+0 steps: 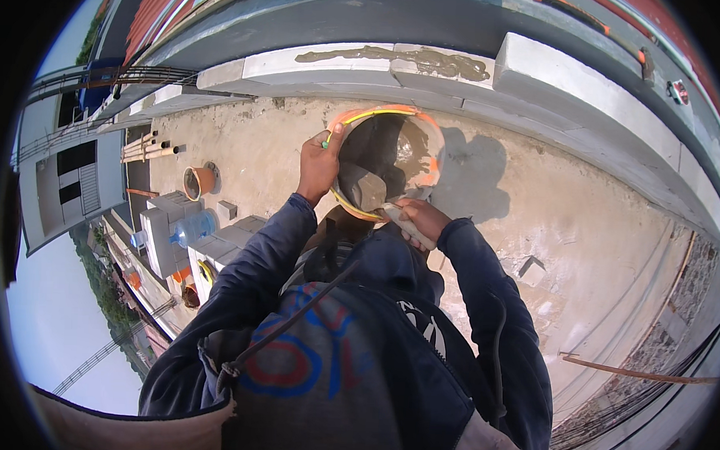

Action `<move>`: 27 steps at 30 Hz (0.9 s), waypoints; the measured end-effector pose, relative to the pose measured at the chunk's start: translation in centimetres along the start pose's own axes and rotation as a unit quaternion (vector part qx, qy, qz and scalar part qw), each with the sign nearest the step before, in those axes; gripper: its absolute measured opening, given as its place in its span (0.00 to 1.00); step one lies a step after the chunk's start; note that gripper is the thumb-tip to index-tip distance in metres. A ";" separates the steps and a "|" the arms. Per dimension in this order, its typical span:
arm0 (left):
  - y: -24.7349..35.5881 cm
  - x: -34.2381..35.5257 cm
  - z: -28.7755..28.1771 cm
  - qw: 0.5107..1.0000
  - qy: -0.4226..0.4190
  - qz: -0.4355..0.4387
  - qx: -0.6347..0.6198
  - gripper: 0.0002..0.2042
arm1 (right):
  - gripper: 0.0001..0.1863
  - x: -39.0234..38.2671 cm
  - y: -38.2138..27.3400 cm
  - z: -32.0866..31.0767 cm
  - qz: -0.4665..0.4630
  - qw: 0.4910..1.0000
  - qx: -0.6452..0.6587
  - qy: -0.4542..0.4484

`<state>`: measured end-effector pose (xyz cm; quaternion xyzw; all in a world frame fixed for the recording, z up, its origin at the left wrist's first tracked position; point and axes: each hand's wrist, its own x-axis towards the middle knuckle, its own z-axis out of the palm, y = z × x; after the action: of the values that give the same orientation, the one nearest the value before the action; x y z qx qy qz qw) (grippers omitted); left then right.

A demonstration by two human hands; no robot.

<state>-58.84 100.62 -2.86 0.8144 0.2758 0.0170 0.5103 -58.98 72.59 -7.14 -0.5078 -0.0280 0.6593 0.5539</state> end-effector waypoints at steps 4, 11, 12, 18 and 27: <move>-3.7 0.2 -3.6 0.981 0.034 -0.101 -0.163 0.23 | 0.25 2.1 0.9 -0.6 -0.074 0.995 0.071 -0.002; -5.8 -2.3 -7.1 0.941 0.147 -0.127 -0.277 0.24 | 0.18 3.0 -3.1 -8.0 -0.187 0.959 0.057 0.205; -6.0 -2.4 -7.3 0.940 0.162 -0.125 -0.275 0.24 | 0.17 3.8 -2.5 -10.4 -0.188 0.947 0.071 0.250; -11.6 -3.7 -12.3 0.929 0.231 -0.141 -0.252 0.26 | 0.14 5.2 -1.2 -22.1 -0.186 0.896 0.199 0.349; -11.4 -5.9 -16.4 0.903 0.301 -0.191 -0.242 0.32 | 0.15 -1.0 -0.4 -15.0 -0.236 0.866 0.313 0.311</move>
<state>-73.81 115.11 -3.09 0.5540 0.5538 0.2297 0.5776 -48.28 64.12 -13.52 -0.4647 0.2341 0.2912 0.8028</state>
